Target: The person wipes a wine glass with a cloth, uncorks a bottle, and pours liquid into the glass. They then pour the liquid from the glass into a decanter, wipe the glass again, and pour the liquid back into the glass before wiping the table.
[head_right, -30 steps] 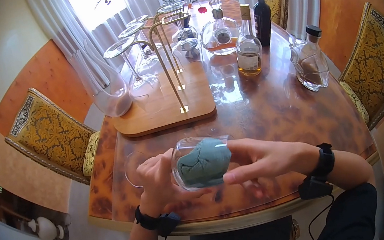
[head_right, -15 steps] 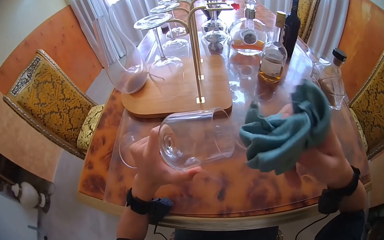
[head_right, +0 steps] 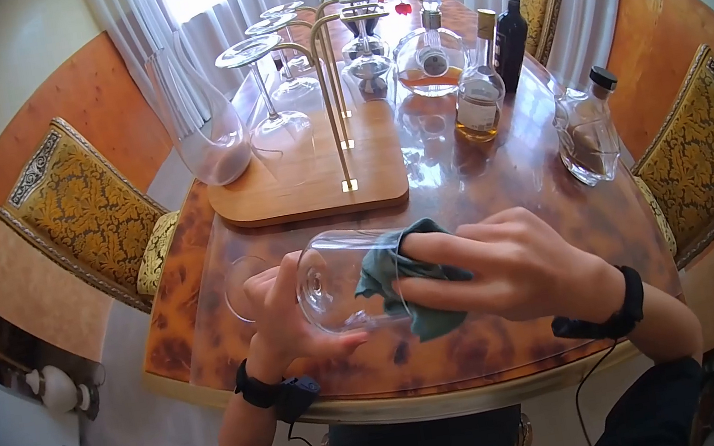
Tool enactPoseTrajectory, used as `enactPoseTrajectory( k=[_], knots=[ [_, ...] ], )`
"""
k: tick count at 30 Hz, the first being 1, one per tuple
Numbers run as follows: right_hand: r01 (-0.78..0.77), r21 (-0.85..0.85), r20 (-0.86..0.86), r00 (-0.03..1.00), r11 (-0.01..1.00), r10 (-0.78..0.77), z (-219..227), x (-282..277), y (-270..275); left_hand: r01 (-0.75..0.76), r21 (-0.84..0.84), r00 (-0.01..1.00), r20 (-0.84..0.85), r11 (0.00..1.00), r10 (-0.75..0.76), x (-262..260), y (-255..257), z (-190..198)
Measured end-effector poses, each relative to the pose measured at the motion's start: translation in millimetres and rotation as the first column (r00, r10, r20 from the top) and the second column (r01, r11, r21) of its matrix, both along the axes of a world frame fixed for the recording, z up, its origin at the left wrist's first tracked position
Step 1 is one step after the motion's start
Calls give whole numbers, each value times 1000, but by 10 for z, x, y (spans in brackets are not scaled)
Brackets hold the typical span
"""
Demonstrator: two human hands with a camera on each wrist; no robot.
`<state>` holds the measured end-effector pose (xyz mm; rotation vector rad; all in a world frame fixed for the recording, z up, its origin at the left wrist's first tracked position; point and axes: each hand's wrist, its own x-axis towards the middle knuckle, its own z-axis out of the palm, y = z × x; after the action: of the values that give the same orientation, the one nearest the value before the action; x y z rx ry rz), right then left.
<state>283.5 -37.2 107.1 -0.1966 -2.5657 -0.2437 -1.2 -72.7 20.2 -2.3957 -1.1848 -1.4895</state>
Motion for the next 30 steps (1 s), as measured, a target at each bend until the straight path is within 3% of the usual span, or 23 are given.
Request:
enactPoseTrajectory(
  k=[1, 3, 5, 7, 8, 9, 10, 11, 13, 14, 16, 17, 19, 24, 26, 28, 30],
  knots=[
    [26, 24, 71, 997, 999, -28, 5, -2, 10, 6, -3, 1000, -1, 1000, -6, 1, 13, 6],
    [7, -8, 55, 998, 1000, -7, -15, -5, 34, -21, 151, 1000, -12, 988, 23, -13, 44, 20],
    [-73, -297, -166, 986, 952, 24, -10, -11, 32, -76, 141, 997, 17, 987, 74, -31, 46, 0],
    [-83, -320, -218, 976, 944, 12, -229, 89, 101, -145, 136, 989, 55, 980, 139, -50, 30, -22],
    [-85, -678, -292, 943, 730, -162, -430, 125, 89, -172, 145, 983, 90, 974, 160, -49, 24, -25],
    [-135, -912, -282, 892, 388, -353, -575, 139, 73, -192, 154, 977, 120, 969, 175, -44, 23, -24],
    [-238, -962, -270, 898, 133, -347, -628, 63, 50, -194, 164, 977, 121, 967, 176, -31, 35, -19],
    [-241, -960, -277, 896, 144, -346, -729, -25, 19, -199, 229, 979, 92, 953, 183, -10, 57, -14],
    [-366, -833, -190, 893, -414, -407, -964, -189, -48, -191, 285, 982, 55, 939, 182, 25, 36, -29],
    [-375, -828, -193, 888, -417, -417, -1025, -257, -55, -239, 244, 967, -23, 940, 252, 41, -8, -44],
    [-435, -582, -314, 900, -687, -303, -1095, -342, -60, -281, 201, 945, -113, 938, 308, 60, -32, -60],
    [-442, -575, -317, 896, -688, -311, -1106, -344, -59, -267, 180, 951, -110, 947, 289, 67, -29, -71],
    [-484, -407, -451, 844, -774, -291, -1086, -351, -19, -248, 162, 958, -107, 955, 267, 68, -16, -72],
    [-561, -281, -415, 802, -779, -428, -984, -394, 43, -136, 9, 985, -106, 991, 136, 107, -6, -86],
    [-596, -247, -406, 780, -764, -476, -908, -428, 39, -94, 51, 991, -91, 994, 98, 123, 37, -97],
    [-625, -550, -278, 763, -554, -584, -638, -518, -22, -55, 95, 995, -77, 994, 62, 153, 44, -85],
    [-644, -545, -378, 761, -537, -528, -647, -473, 98, -31, 60, 995, -93, 998, 37, 184, -14, -41]
  ],
)
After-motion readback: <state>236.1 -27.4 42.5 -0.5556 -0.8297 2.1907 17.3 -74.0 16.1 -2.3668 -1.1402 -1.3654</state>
